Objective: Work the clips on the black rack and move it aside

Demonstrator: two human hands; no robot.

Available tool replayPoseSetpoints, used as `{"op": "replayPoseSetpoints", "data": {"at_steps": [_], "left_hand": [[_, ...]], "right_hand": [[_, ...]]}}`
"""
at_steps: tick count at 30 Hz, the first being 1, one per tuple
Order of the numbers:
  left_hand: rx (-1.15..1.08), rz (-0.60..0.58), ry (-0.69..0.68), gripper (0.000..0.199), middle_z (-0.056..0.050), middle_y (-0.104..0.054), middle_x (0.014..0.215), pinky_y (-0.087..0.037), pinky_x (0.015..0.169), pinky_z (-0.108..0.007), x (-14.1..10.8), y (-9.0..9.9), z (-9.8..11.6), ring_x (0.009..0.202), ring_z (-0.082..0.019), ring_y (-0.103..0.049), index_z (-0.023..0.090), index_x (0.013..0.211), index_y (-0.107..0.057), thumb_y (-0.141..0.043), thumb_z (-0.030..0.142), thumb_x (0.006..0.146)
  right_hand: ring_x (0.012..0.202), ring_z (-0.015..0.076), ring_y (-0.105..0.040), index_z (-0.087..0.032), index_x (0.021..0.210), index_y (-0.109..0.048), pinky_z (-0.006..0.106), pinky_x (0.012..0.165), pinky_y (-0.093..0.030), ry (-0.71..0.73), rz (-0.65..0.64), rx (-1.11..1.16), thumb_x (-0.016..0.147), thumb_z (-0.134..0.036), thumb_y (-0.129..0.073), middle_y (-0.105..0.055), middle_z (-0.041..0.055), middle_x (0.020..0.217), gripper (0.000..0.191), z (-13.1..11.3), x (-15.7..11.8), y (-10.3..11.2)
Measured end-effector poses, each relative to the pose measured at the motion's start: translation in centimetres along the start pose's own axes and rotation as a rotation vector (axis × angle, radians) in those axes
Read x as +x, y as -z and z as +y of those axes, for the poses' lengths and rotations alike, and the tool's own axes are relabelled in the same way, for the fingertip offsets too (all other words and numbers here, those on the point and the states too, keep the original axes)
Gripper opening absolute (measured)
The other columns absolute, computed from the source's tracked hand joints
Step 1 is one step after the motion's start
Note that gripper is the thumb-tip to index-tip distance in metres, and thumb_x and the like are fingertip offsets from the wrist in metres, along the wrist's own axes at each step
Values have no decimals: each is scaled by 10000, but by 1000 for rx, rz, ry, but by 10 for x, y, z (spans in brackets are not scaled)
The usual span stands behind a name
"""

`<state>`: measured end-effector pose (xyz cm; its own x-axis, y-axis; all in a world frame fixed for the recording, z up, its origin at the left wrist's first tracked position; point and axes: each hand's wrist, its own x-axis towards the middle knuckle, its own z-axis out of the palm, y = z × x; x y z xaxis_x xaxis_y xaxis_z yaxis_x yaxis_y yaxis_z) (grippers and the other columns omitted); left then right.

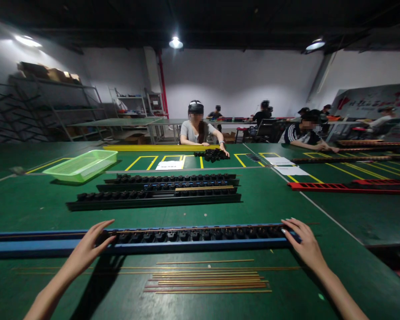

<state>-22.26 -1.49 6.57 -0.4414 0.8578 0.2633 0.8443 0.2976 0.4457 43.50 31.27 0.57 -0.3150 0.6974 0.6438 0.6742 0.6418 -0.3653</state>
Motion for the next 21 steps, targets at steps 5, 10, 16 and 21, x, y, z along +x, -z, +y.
{"op": "replayPoseSetpoints", "data": {"at_steps": [5, 10, 16, 21], "left_hand": [[179, 373, 214, 791, -156, -504, 1263, -365, 1045, -522, -47, 3, -35, 1241, -350, -430, 145, 1307, -395, -333, 712, 759], [178, 382, 336, 475, -88, -590, 1111, -440, 963, -536, -76, -4, -53, 1138, -351, -523, 284, 1144, -476, -342, 582, 799], [166, 246, 156, 363, -102, -641, 1048, -454, 950, -492, -71, -18, -62, 1029, -336, -600, 286, 1008, -473, -408, 526, 743], [313, 213, 167, 487, -116, -630, 1060, -493, 869, -451, -67, -11, -56, 986, -315, -615, 241, 1112, -461, -369, 579, 774]], "right_hand": [[1101, 298, -523, -199, 1210, -568, 501, 974, -401, -92, 165, -140, 872, -558, -401, -586, 126, 1137, 521, 9, -31, 9], [1078, 318, -545, -203, 1169, -576, 513, 944, -437, -210, 137, -176, 840, -636, -385, -593, 124, 1140, 576, 22, -56, 14], [1193, 292, -523, -248, 1208, -553, 513, 1003, -416, -85, -61, -98, 829, -598, -464, -567, 92, 1261, 523, 37, -51, 12], [1115, 290, -586, -254, 1151, -608, 496, 956, -460, -38, -190, -91, 794, -646, -511, -638, 83, 1171, 539, 48, -37, 16]]}}
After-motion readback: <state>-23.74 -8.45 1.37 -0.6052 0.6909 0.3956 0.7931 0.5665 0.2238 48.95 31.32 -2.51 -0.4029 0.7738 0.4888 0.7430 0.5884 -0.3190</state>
